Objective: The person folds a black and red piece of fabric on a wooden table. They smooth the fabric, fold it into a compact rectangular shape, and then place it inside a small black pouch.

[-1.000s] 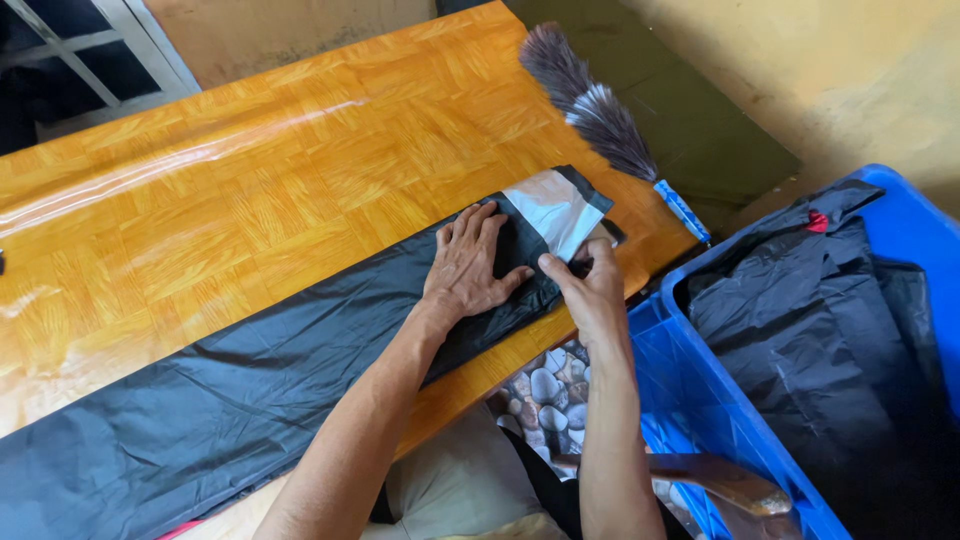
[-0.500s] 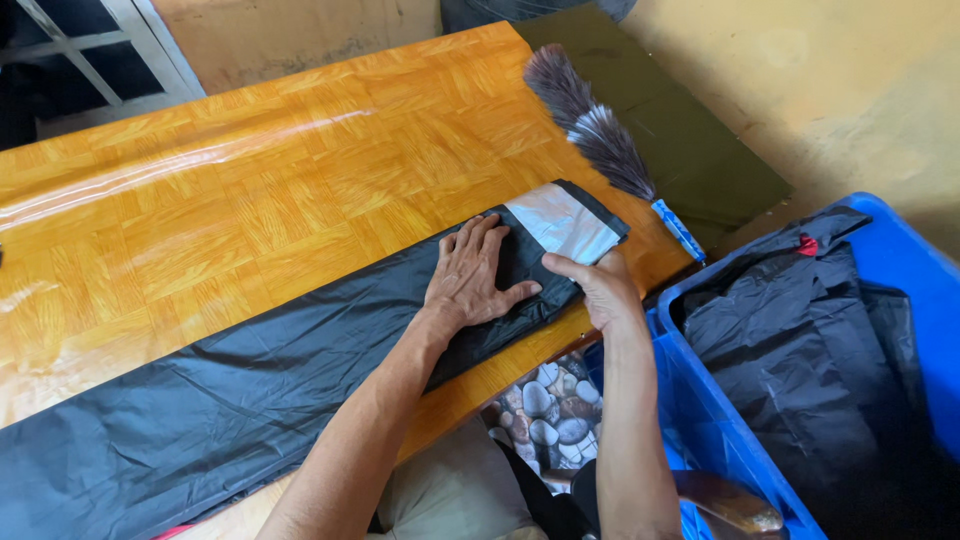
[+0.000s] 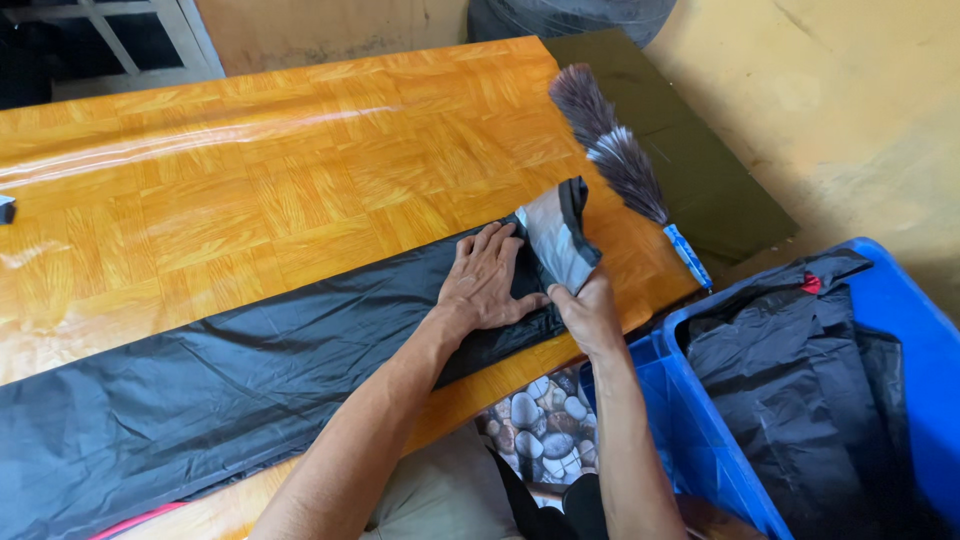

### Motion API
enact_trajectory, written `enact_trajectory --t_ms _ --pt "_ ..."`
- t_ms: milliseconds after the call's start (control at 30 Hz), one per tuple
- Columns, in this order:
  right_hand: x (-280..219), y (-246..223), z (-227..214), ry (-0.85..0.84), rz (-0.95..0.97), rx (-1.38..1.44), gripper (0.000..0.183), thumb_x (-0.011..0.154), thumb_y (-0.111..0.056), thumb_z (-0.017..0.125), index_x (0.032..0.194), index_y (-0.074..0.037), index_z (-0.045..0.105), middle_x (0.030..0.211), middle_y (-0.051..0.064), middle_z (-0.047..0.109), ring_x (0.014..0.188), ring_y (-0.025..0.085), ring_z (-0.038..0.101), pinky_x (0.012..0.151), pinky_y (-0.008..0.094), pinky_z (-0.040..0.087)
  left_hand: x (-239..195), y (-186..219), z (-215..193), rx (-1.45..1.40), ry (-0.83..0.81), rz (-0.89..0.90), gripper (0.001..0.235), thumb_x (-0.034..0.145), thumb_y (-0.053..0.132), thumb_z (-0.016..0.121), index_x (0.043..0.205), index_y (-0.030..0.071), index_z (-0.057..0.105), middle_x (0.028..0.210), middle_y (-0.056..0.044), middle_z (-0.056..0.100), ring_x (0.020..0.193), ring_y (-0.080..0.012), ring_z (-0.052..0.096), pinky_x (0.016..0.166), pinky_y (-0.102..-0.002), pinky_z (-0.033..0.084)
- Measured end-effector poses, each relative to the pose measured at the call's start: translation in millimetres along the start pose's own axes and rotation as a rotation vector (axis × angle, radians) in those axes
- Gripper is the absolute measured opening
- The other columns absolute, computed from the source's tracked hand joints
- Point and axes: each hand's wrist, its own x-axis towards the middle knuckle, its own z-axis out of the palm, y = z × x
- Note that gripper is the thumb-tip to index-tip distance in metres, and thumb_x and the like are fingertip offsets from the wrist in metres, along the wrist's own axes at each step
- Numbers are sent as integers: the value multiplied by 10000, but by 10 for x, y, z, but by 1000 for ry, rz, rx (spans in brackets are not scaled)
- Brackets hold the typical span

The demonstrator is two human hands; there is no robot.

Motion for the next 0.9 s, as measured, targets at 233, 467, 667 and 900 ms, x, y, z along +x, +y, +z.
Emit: enact_trajectory --t_ms 233,467,667,900 --pt "-394 -634 184 -261 -263 -198 493 850 110 565 1272 -144 589 1081 192 717 1134 413 691 940 529 549 216 -461 282 -711 294 5 473 959 409 364 1365 216 512 1405 -90 602 1415 -316 473 1161 -469 313" --pt "-321 -552 -1 -571 -491 -611 583 759 -16 684 1321 -147 604 1620 215 402 1515 432 321 1186 690 213 304 -634 334 -1104 485 -124 536 949 480 567 1412 212 587 1538 -145 499 1415 -381 469 1178 -480 352" --pt "154 -625 -107 -377 -150 103 411 1002 -209 614 1381 -49 627 1545 220 508 1440 393 443 1104 610 390 370 -654 381 -946 505 -283 420 805 203 731 1198 348 769 1129 17 758 1024 -181 720 868 -308 563" --pt "508 -167 654 -412 -151 -526 602 1113 -438 361 1608 -95 383 1633 278 340 1543 467 257 1193 750 126 409 -672 426 -1016 498 -273 361 763 134 659 1060 253 826 1201 -46 755 1129 -218 705 965 -347 544"
